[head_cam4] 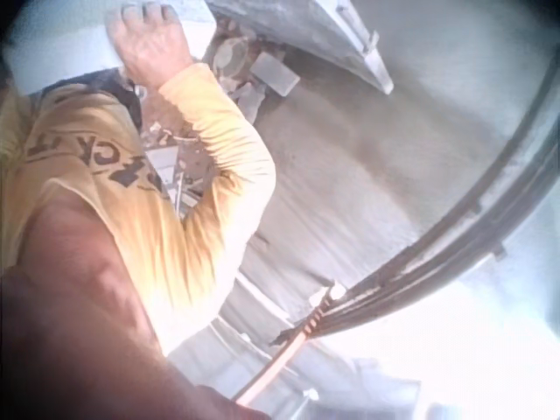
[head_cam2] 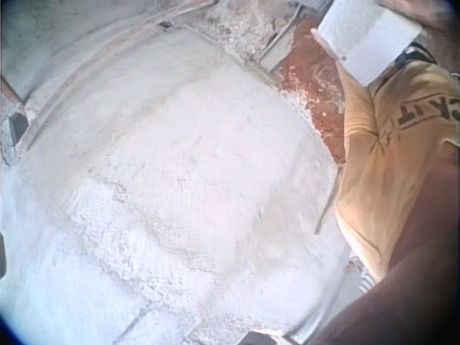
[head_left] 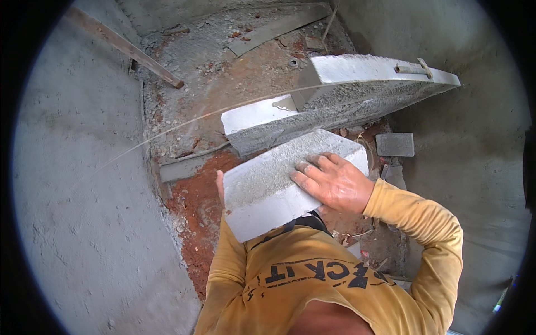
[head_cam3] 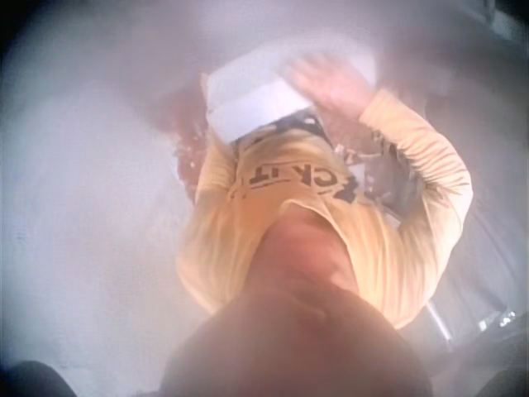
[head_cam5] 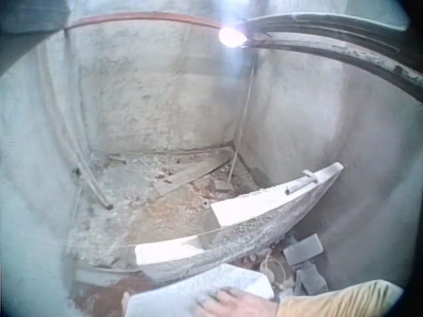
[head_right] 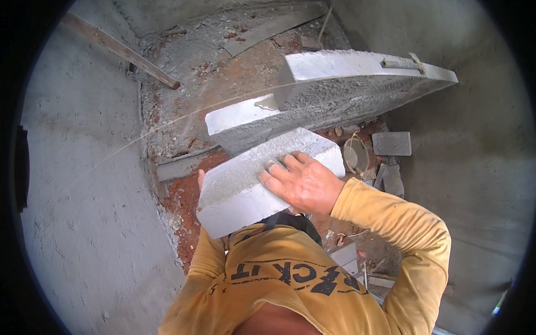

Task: The person scoops mortar from a bucket and spreads it along a partially built wall. They place concrete blocks onto the mortar, tap them into position with a hammer, and cut a block with a hand saw. The person continues to apply mortar and set additional blocks along the wall line.

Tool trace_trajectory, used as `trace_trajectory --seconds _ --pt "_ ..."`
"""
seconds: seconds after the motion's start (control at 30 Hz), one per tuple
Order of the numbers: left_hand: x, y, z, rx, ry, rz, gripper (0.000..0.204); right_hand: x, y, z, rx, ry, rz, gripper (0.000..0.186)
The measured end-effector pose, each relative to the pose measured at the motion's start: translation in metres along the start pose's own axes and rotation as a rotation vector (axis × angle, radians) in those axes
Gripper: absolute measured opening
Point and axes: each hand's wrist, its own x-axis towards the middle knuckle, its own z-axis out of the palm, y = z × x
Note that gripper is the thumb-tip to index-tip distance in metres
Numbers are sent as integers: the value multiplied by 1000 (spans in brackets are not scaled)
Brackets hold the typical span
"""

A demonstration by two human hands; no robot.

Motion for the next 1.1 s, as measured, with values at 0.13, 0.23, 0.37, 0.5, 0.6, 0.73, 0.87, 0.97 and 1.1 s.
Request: trace_trajectory --seconds 0.13,0.23,0.37,0.5,0.6,0.73,0.87,0.97,1.1 --pt "30 42 -15 -11 -18 89 80 40 14 -10 33 -69 35 90" --pt "61 61 -41 -23 30 89 77 60 25 -13 51 -82 60 94" --pt "97 72 -80 90 158 151 72 76 37 -11 42 -61 70 94" --pt "113 79 -107 150 219 174 71 86 43 -7 58 -86 97 93" --pt "117 82 -110 233 175 217 72 90 44 -7 62 -90 111 89" --pt "113 86 -91 86 118 83 74 93 44 -8 45 -73 111 90" --pt "105 87 -64 -4 78 -1 77 94 43 -8 65 -120 138 89" --pt "99 87 -52 17 177 36 63 95 43 -8 97 -152 164 87" --pt "103 112 -43 737 244 418 44 95 45 -8 99 -123 163 94"
